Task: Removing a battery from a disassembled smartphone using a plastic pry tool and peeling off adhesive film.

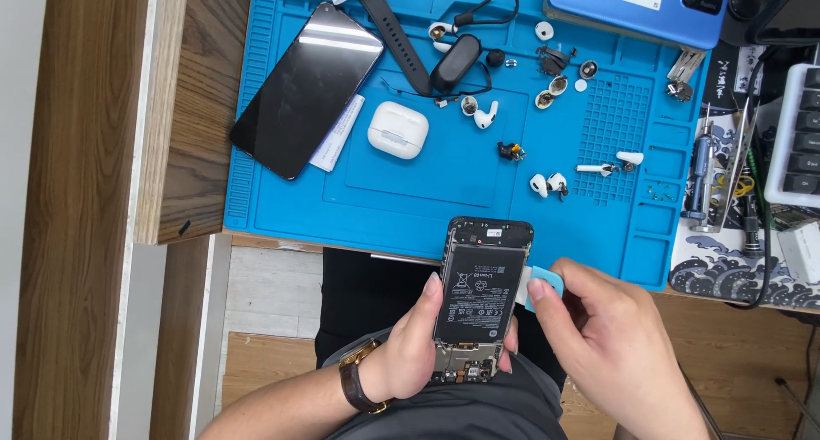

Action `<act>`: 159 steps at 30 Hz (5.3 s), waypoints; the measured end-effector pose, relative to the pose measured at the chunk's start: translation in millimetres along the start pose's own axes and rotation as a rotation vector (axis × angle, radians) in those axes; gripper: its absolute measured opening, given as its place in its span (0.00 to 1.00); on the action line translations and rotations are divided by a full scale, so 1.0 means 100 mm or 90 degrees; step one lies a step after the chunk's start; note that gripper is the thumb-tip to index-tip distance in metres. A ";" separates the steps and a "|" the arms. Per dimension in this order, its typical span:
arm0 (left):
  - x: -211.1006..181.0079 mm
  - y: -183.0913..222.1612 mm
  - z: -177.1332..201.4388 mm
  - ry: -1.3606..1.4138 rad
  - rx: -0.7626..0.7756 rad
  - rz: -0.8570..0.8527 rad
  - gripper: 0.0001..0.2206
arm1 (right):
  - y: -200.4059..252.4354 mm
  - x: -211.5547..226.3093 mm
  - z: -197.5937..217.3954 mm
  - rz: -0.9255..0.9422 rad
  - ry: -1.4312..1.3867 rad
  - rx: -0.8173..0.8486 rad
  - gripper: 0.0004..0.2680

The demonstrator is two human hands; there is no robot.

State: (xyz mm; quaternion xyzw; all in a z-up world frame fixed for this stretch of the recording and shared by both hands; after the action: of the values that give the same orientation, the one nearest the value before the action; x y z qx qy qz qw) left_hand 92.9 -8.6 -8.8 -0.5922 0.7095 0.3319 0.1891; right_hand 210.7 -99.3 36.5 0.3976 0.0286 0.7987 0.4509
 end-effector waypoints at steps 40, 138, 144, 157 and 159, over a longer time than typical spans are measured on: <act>0.29 -0.05 0.09 0.394 0.139 0.119 0.44 | -0.11 -0.19 -0.58 0.064 -0.819 0.245 0.10; 0.35 -0.04 0.10 0.442 0.187 0.126 0.44 | -0.18 -0.42 -0.70 -0.023 -0.692 0.147 0.08; 0.35 -0.05 0.11 0.454 0.190 0.124 0.44 | -0.18 -0.42 -0.70 -0.013 -0.692 0.146 0.08; 0.26 -0.09 0.19 0.308 0.098 0.062 0.41 | -0.04 -0.30 -0.43 -0.092 -0.490 0.067 0.12; 0.32 -0.09 0.22 0.280 0.061 0.072 0.41 | 0.00 -0.21 -0.24 -0.088 -0.292 -0.029 0.09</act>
State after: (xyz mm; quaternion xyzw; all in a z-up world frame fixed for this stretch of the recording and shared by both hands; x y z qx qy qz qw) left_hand 91.4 -17.2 -47.9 -0.6002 0.7804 0.1709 0.0386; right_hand 200.7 -107.4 6.8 0.5552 -0.0654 0.6552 0.5082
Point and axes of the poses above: each hand's wrist, its own y-axis away from the middle knuckle, its own z-axis out of the back of the hand, x = y × z, the point moved 9 cm from there along -y, towards the middle knuckle, and after that the axes turned 9 degrees about -y, right-handed, at the moved point
